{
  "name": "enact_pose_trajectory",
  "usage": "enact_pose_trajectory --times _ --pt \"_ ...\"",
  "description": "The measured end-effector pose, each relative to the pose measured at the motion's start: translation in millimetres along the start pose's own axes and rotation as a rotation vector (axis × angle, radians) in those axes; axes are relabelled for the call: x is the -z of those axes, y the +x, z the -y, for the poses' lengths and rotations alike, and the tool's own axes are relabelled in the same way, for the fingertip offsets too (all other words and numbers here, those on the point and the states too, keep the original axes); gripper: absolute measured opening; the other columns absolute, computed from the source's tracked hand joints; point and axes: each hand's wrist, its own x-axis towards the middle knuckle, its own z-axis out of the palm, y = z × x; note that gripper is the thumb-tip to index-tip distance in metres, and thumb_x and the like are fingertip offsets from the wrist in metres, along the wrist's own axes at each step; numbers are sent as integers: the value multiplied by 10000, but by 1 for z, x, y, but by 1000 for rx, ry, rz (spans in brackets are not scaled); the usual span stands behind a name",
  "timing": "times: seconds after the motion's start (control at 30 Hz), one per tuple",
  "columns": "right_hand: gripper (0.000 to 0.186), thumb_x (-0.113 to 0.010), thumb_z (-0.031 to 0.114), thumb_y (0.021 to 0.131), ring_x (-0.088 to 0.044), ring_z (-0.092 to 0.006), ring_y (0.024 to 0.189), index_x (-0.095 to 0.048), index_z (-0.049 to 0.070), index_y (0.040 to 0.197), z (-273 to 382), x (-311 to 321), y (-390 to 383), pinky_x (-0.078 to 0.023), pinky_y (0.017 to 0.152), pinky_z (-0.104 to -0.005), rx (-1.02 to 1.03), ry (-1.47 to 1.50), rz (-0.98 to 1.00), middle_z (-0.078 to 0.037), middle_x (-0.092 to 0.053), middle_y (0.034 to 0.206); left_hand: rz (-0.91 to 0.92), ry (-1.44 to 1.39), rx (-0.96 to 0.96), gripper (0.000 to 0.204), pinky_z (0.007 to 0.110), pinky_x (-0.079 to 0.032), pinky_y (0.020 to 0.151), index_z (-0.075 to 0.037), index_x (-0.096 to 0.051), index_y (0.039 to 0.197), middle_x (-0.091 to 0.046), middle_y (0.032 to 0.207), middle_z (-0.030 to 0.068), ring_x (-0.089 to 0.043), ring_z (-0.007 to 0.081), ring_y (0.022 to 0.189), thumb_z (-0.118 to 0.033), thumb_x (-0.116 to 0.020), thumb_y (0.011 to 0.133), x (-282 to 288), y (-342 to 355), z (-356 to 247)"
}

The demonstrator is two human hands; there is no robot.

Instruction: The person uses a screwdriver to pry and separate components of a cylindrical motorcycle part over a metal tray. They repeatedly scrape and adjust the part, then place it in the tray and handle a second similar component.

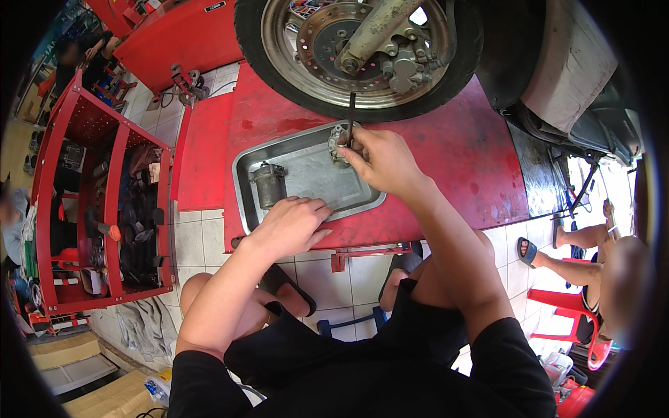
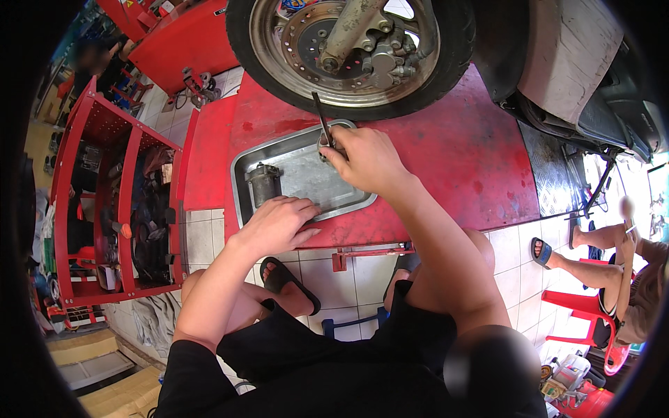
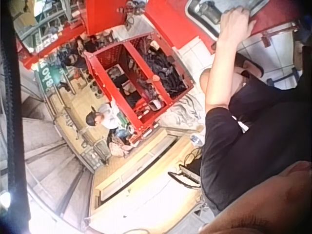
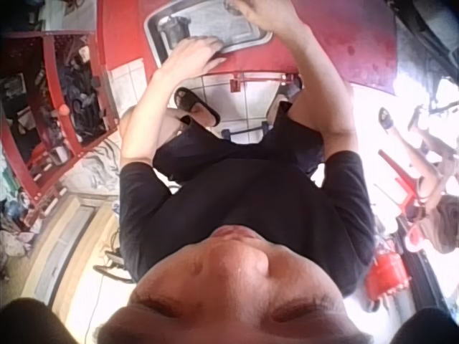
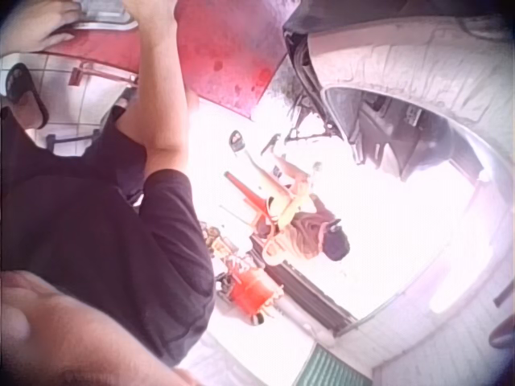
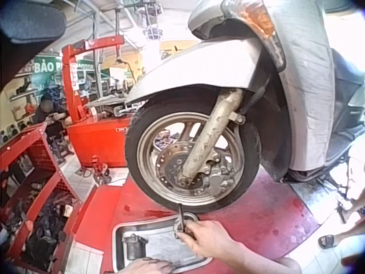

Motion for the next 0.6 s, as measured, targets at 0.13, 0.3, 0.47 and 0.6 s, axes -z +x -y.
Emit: enact_pose_trajectory --times 0.13,0.3,0.47,0.6 --pt "254 -687 274 889 -641 -391 715 -631 36 959 -1 -1 0 -484 640 -489 1 -18 10 -147 -669 731 -10 -2 -5 349 429 -520 866 -19 -653 1101 -664 1025 131 -651 323 958 -251 -695 844 0 0 0" --pt "265 -693 278 884 -640 -383 707 -635 37 977 0 -1 -1 -482 633 -489 -1 -14 11 -141 -667 727 -10 -5 -3 344 428 -520 864 -18 -654 1096 -664 1024 129 -651 322 956 -249 -696 844 -1 0 0" --pt "258 -707 269 879 -632 -349 649 -635 35 962 -1 -3 0 -473 595 -456 36 -30 -24 -126 -651 695 -5 -16 0 343 428 -520 863 -16 -654 1094 -663 1021 130 -650 325 957 -248 -694 844 -2 -1 1" --pt "243 -728 241 874 -620 -277 551 -640 37 972 -9 -5 0 -455 529 -388 60 -54 -62 -96 -623 640 -5 -13 -4 338 430 -519 863 -15 -652 1086 -662 1021 132 -649 328 959 -248 -695 844 -2 0 2"
